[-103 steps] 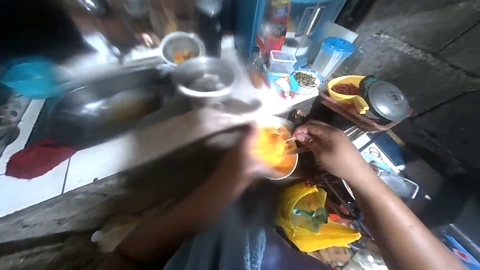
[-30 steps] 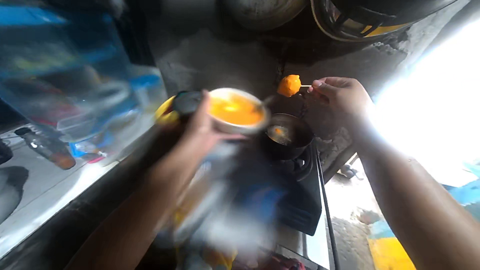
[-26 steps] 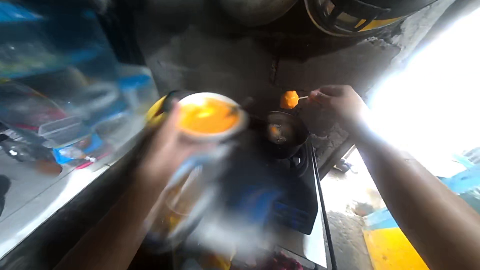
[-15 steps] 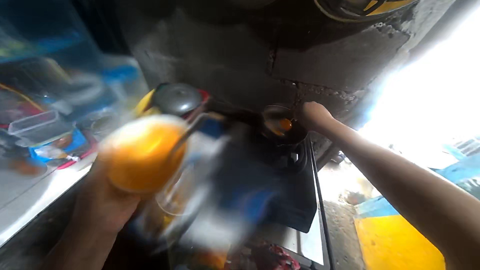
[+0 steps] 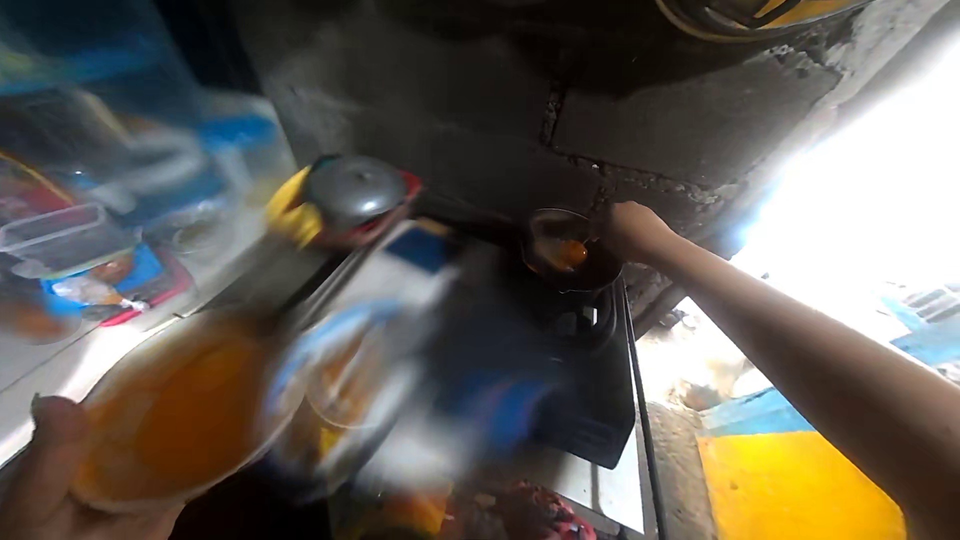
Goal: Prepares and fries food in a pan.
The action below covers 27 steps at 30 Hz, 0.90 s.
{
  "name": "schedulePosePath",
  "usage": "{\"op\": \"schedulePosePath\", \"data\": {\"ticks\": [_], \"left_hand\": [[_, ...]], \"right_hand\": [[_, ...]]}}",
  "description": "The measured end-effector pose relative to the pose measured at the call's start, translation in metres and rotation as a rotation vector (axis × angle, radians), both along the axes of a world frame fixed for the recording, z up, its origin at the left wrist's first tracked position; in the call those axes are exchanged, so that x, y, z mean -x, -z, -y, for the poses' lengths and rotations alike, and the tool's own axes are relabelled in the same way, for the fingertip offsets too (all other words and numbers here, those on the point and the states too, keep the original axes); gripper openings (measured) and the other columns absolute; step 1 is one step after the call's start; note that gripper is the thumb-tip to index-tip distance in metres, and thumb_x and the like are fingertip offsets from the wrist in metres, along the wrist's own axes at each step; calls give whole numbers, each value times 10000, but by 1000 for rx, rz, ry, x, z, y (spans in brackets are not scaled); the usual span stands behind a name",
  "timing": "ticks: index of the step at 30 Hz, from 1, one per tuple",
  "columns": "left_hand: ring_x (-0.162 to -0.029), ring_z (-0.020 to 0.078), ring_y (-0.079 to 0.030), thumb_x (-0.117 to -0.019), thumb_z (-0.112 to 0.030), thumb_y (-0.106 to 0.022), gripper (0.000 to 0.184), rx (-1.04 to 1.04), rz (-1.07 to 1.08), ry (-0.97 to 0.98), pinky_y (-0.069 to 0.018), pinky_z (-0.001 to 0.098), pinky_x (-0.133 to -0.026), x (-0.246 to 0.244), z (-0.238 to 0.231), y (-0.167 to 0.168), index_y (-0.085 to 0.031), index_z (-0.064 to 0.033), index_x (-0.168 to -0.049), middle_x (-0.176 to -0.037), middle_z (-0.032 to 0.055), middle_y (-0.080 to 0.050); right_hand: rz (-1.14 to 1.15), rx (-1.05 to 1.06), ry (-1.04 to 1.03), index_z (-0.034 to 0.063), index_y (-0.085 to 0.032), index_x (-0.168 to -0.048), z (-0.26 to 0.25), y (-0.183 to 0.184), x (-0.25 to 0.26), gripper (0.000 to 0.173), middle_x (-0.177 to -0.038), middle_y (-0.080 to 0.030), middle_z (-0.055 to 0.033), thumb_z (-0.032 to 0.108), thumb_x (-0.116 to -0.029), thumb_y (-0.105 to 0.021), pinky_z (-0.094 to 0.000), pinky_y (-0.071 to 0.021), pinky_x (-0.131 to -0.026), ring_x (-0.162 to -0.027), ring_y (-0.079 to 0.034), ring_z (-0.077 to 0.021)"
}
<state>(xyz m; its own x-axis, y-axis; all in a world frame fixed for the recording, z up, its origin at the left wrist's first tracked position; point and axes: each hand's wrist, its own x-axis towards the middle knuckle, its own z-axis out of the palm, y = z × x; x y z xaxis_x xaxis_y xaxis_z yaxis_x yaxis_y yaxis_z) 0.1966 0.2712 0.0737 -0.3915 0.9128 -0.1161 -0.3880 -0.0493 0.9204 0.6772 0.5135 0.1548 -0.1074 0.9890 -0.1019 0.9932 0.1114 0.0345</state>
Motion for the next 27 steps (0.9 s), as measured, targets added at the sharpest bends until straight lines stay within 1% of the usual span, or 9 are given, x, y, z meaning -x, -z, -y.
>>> {"op": "schedulePosePath", "data": {"ticks": [3, 6, 13, 17, 20, 22, 24, 25, 27], "left_hand": [[-1178, 303, -651, -1004, -668, -345, 606, 32, -8, 8, -587, 609, -830, -3, 3, 1, -458, -245, -1422, -1324, 67, -629], [-1142, 305, -671, -1030, -655, -249, 593, 64, -21, 0, -600, 590, -800, -15, 5, -3, -466, -247, -1402, -1297, 61, -646], [-1099, 255, -692, -1034, -625, -205, 576, 73, -38, -10, -618, 547, -769, -36, 6, -12, -481, -227, -1346, -1227, 36, -672], [-1116, 244, -686, -1026, -643, -219, 591, 57, -31, 5, -613, 544, -805, -33, 7, -9, -492, -229, -1349, -1239, 28, -672], [-1111, 237, -693, -1040, -624, -190, 586, 60, -15, -13, -617, 539, -800, -29, 9, -9, -500, -230, -1344, -1229, 27, -685], [-1103, 208, -696, -1055, -578, -180, 565, 20, -8, -37, -623, 505, -816, -25, 12, -9, -495, -210, -1346, -1215, 15, -691], [-1105, 158, -685, -1079, -511, -185, 518, -38, -12, -90, -615, 453, -873, -19, 15, -7, -484, -189, -1355, -1202, -5, -684], [-1095, 111, -683, -1087, -481, -208, 485, -68, -21, -121, -609, 399, -900, -14, 18, -5, -489, -183, -1347, -1185, -31, -688], [-1105, 46, -658, -1096, -423, -292, 414, -137, -63, -157, -581, 333, -946, -1, 22, 1, -469, -162, -1364, -1196, -63, -667]], "right_hand": [[144, 7, -10, 4, -719, -969, 0, 4, 6, 181, -1000, -707, -217, 158, -1000, -628, -616, -475, -944, -1029, -669, -415], [257, 26, -65, -13, -726, -977, -1, 11, 15, 153, -1058, -707, -209, 105, -988, -628, -584, -440, -1008, -1081, -652, -395], [381, 10, -151, -2, -731, -1025, -16, 26, 20, 143, -1118, -704, -184, 36, -962, -608, -550, -420, -1031, -1125, -636, -363], [349, -7, -168, -18, -726, -1071, -10, 19, 16, 166, -1210, -675, -206, 64, -966, -627, -548, -392, -1080, -1196, -604, -380], [205, -161, -166, -9, -739, -939, 15, -14, 10, 198, -1091, -695, -224, 184, -957, -701, -599, -433, -1025, -1103, -633, -419], [95, -374, -207, -14, -728, -886, 39, -46, 0, 211, -1021, -693, -241, 175, -971, -688, -646, -478, -926, -1015, -655, -455], [10, -667, -352, 35, -750, -931, 51, -66, -29, 196, -995, -699, -222, 216, -969, -683, -675, -508, -799, -942, -674, -458], [34, -818, -412, 120, -734, -957, 51, -72, -49, 257, -982, -691, -161, 342, -976, -606, -638, -521, -728, -906, -681, -403], [-6, -856, -364, 164, -713, -1095, 85, -97, -62, 384, -1075, -677, -154, 480, -1009, -512, -636, -501, -777, -970, -667, -376]]}}
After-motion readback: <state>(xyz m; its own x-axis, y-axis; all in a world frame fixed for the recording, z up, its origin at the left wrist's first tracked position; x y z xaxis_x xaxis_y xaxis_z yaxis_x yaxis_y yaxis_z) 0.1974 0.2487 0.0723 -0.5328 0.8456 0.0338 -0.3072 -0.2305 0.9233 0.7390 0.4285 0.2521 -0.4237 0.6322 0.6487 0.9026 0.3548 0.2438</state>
